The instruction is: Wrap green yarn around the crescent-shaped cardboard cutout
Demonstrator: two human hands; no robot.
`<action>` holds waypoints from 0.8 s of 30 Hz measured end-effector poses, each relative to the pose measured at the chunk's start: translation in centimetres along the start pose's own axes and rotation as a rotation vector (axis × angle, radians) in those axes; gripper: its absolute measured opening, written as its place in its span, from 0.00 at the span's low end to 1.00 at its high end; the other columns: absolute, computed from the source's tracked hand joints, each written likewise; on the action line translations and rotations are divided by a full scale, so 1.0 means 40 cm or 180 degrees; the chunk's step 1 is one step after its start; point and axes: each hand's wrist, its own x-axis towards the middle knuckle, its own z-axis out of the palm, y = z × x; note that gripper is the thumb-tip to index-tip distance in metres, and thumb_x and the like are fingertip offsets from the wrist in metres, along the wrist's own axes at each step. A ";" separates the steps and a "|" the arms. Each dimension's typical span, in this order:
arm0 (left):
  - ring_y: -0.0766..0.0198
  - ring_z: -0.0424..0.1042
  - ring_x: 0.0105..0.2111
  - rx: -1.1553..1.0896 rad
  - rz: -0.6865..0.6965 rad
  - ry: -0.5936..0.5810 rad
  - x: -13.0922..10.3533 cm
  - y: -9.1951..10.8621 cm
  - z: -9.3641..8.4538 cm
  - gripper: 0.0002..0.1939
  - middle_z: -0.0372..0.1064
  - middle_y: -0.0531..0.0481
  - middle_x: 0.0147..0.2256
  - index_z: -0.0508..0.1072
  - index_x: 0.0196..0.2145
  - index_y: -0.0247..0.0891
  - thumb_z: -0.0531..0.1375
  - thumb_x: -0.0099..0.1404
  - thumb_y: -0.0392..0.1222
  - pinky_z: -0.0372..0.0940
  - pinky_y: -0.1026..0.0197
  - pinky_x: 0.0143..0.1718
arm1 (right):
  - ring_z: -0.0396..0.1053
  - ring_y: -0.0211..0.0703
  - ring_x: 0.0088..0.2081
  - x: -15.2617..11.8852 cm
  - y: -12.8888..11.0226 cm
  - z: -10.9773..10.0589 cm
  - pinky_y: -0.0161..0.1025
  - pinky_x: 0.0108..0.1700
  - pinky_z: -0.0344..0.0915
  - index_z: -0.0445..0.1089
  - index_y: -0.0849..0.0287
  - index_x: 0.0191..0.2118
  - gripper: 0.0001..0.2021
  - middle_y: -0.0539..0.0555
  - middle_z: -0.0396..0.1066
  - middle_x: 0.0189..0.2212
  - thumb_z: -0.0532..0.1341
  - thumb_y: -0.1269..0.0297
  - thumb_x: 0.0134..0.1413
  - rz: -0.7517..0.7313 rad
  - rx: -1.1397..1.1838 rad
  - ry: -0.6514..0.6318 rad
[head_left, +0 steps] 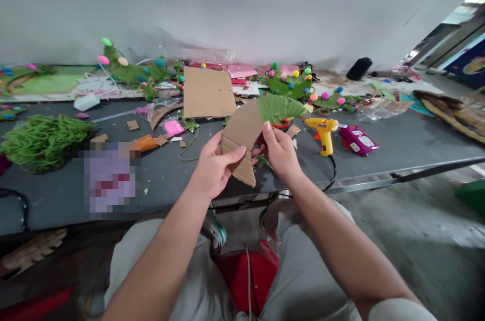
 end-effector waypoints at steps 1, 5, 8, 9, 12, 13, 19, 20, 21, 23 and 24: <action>0.52 0.80 0.38 0.0021 0.0075 0.0041 0.003 -0.002 -0.003 0.24 0.78 0.42 0.45 0.72 0.49 0.38 0.71 0.56 0.36 0.76 0.49 0.41 | 0.61 0.36 0.25 -0.002 0.000 0.004 0.36 0.28 0.59 0.60 0.56 0.25 0.27 0.49 0.61 0.23 0.56 0.36 0.61 -0.0032 0.0073 -0.0124; 0.53 0.79 0.41 0.0370 0.0643 0.0301 0.016 -0.009 -0.024 0.24 0.78 0.45 0.44 0.72 0.49 0.39 0.71 0.55 0.36 0.74 0.51 0.45 | 0.59 0.37 0.28 -0.009 -0.006 0.011 0.36 0.34 0.59 0.58 0.56 0.26 0.23 0.48 0.57 0.24 0.54 0.44 0.67 -0.0428 -0.0225 -0.0438; 0.55 0.78 0.41 0.0814 0.1034 0.0391 0.019 -0.015 -0.035 0.23 0.78 0.46 0.44 0.72 0.50 0.39 0.70 0.57 0.36 0.72 0.54 0.45 | 0.55 0.37 0.28 -0.010 -0.007 0.010 0.37 0.34 0.55 0.59 0.57 0.27 0.20 0.48 0.56 0.23 0.54 0.50 0.70 -0.0599 -0.0452 -0.0417; 0.55 0.77 0.41 0.0989 0.1107 0.0401 0.018 -0.017 -0.037 0.23 0.77 0.46 0.44 0.72 0.51 0.39 0.69 0.57 0.36 0.72 0.54 0.45 | 0.55 0.37 0.28 -0.010 -0.005 0.010 0.37 0.34 0.54 0.60 0.57 0.28 0.19 0.48 0.56 0.23 0.54 0.52 0.70 -0.0610 -0.0474 -0.0426; 0.53 0.76 0.43 0.1536 0.1369 0.0490 0.012 -0.017 -0.037 0.23 0.76 0.45 0.44 0.71 0.52 0.40 0.67 0.59 0.36 0.70 0.56 0.46 | 0.56 0.38 0.28 -0.009 0.002 0.010 0.37 0.32 0.53 0.65 0.57 0.33 0.16 0.48 0.58 0.24 0.55 0.53 0.69 -0.0579 -0.0546 -0.0380; 0.53 0.75 0.44 0.1724 0.1469 0.0536 0.008 -0.016 -0.037 0.23 0.75 0.46 0.44 0.72 0.52 0.40 0.67 0.59 0.35 0.70 0.56 0.46 | 0.56 0.38 0.27 -0.009 0.004 0.011 0.37 0.32 0.53 0.67 0.58 0.35 0.15 0.48 0.59 0.24 0.55 0.53 0.68 -0.0552 -0.0573 -0.0344; 0.54 0.76 0.38 0.2862 0.1960 0.0735 -0.015 -0.002 -0.040 0.26 0.76 0.49 0.40 0.74 0.55 0.44 0.65 0.59 0.32 0.67 0.57 0.48 | 0.53 0.36 0.25 -0.008 -0.009 0.007 0.37 0.28 0.49 0.72 0.60 0.36 0.19 0.48 0.58 0.23 0.60 0.47 0.62 -0.0185 -0.0313 -0.0215; 0.53 0.76 0.39 0.3017 0.2015 0.0705 -0.017 0.001 -0.042 0.26 0.76 0.49 0.40 0.74 0.55 0.45 0.64 0.59 0.31 0.67 0.57 0.48 | 0.52 0.36 0.24 -0.007 -0.013 0.004 0.37 0.27 0.48 0.72 0.60 0.36 0.22 0.47 0.57 0.22 0.59 0.43 0.62 -0.0032 -0.0157 -0.0235; 0.53 0.77 0.40 0.3160 0.2067 0.0642 -0.019 0.003 -0.044 0.26 0.77 0.49 0.41 0.75 0.55 0.45 0.63 0.60 0.30 0.67 0.58 0.48 | 0.51 0.36 0.24 -0.006 -0.017 0.000 0.37 0.27 0.47 0.72 0.59 0.35 0.25 0.47 0.56 0.21 0.57 0.39 0.62 0.0131 0.0024 -0.0280; 0.53 0.77 0.44 0.3397 0.2171 0.0463 -0.020 0.008 -0.048 0.27 0.78 0.50 0.45 0.76 0.55 0.46 0.60 0.60 0.28 0.67 0.58 0.51 | 0.49 0.35 0.22 -0.002 -0.023 -0.009 0.38 0.26 0.46 0.71 0.58 0.32 0.33 0.48 0.56 0.20 0.49 0.31 0.61 0.0422 0.0412 -0.0442; 0.53 0.77 0.47 0.3500 0.2217 0.0347 -0.021 0.010 -0.051 0.28 0.78 0.51 0.47 0.76 0.55 0.47 0.58 0.60 0.26 0.66 0.57 0.52 | 0.48 0.36 0.22 0.000 -0.025 -0.012 0.38 0.25 0.45 0.70 0.58 0.31 0.35 0.49 0.56 0.20 0.45 0.28 0.59 0.0521 0.0598 -0.0526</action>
